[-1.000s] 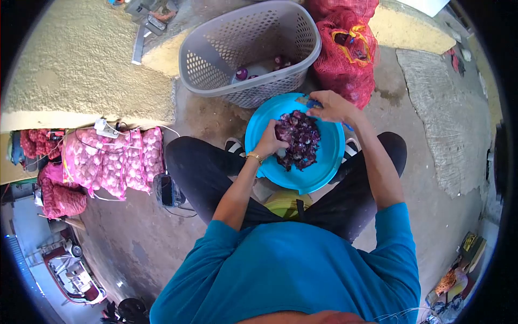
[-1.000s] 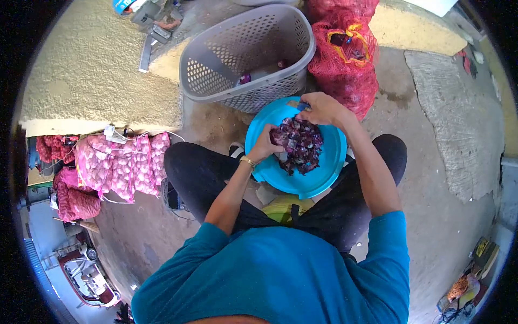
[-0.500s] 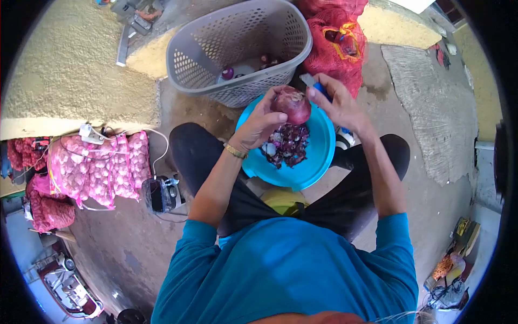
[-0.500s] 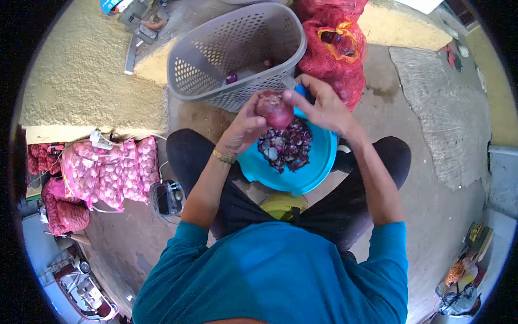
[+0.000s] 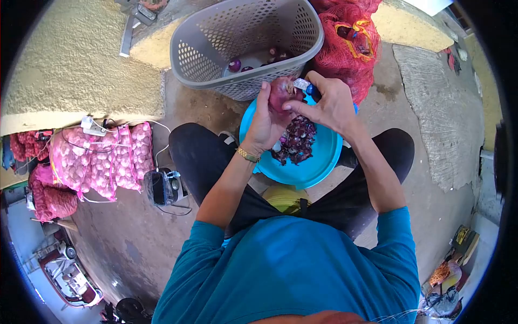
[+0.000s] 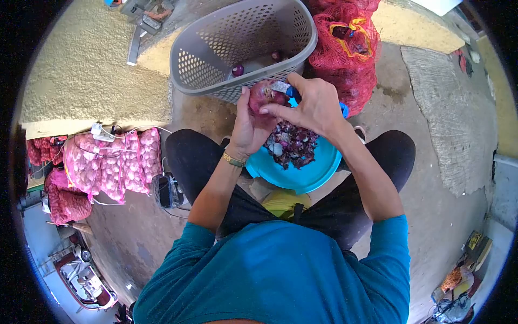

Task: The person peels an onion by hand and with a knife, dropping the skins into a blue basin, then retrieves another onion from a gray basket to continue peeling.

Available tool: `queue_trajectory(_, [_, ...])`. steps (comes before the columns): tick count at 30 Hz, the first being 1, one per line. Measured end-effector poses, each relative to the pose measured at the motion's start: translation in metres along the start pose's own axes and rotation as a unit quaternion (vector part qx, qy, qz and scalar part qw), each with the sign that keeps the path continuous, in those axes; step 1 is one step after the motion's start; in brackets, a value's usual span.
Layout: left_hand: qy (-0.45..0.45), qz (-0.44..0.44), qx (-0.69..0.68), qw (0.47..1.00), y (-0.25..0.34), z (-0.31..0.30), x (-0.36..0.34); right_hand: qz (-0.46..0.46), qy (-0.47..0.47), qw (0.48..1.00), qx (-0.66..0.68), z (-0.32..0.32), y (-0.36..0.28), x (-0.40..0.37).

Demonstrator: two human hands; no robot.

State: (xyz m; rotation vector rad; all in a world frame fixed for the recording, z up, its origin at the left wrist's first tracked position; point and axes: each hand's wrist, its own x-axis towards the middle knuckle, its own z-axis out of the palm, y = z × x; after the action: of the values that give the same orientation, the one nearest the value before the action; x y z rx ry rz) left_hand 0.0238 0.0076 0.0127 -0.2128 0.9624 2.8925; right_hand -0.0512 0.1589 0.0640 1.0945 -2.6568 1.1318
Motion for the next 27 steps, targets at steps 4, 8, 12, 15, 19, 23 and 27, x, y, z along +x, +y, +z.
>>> queue_trajectory(4, [0.004, -0.007, -0.053, 0.999, -0.002, -0.002, 0.001, -0.046, 0.017, 0.998, -0.029, 0.007, 0.004, 0.002])
queue_trajectory(8, [0.032, -0.027, -0.081, 0.996, -0.007, -0.009, 0.006, -0.06, 0.018, 0.995, -0.081, 0.014, 0.009, -0.001])
queue_trajectory(12, [0.045, -0.034, -0.073, 0.996, -0.008, -0.009, 0.012, -0.055, 0.021, 0.996, -0.064, 0.025, 0.015, -0.004])
queue_trajectory(15, [0.03, -0.05, -0.044, 0.997, -0.011, -0.018, 0.011, -0.044, 0.001, 0.994, -0.102, 0.03, 0.023, -0.008])
queue_trajectory(19, [0.04, -0.055, -0.052, 0.996, -0.008, -0.011, 0.012, -0.049, 0.019, 0.993, -0.11, 0.022, 0.023, -0.003])
queue_trajectory(23, [0.035, -0.063, -0.07, 0.995, -0.005, -0.005, 0.01, -0.06, 0.013, 0.992, -0.111, 0.029, 0.027, -0.004])
queue_trajectory(27, [0.05, -0.047, -0.08, 0.994, -0.02, -0.024, 0.016, -0.028, 0.004, 0.994, -0.105, 0.046, 0.035, -0.008])
